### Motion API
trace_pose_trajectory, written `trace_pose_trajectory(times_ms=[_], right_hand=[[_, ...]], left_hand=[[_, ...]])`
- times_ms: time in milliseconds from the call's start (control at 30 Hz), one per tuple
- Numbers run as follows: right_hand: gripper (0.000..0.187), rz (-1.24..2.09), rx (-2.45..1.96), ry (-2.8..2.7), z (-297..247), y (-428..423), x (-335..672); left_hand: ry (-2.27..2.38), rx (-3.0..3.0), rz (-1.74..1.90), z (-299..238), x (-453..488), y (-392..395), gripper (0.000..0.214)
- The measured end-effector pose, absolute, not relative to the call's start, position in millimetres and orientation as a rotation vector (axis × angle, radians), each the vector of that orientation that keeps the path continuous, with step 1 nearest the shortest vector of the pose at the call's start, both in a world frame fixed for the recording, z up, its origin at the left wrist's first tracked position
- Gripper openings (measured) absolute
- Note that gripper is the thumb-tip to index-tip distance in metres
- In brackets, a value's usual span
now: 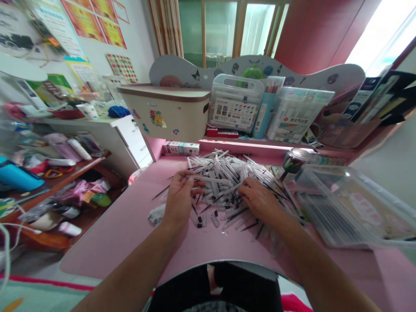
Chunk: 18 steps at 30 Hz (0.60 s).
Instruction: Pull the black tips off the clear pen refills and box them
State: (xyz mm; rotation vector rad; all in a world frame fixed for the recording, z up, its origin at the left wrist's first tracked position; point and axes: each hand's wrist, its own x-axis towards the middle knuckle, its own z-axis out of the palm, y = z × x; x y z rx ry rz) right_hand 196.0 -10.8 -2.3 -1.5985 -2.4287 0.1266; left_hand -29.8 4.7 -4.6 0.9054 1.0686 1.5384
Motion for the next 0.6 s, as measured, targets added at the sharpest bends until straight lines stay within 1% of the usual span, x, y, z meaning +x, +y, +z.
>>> trace_pose_trajectory(times_ms=[100, 267, 400, 600], right_hand=[[0.017, 0.15, -1.456, -2.358, -0.8, -10.3, 197.6], [0.013, 0.346, -1.282, -2.065, 4.3, -12.6, 200.2], [0.011, 0.419, -1.299, -1.892, 7.3, -14.2, 202.1], [0.012, 0.41, -1.371, -1.912, 8.0, -14.1, 202.4]], left_hand=[[1.069, 0.844, 1.563, -6.6, -31.2, 6.9, 0.015], [1.069, 0.743, 1.579, -9.3, -32.7, 9.1, 0.014], [1.063, 0.684, 1.588, -8.9, -33.3, 9.9, 0.015], [1.045, 0.671, 1.604, -7.8, -32.4, 9.8, 0.015]])
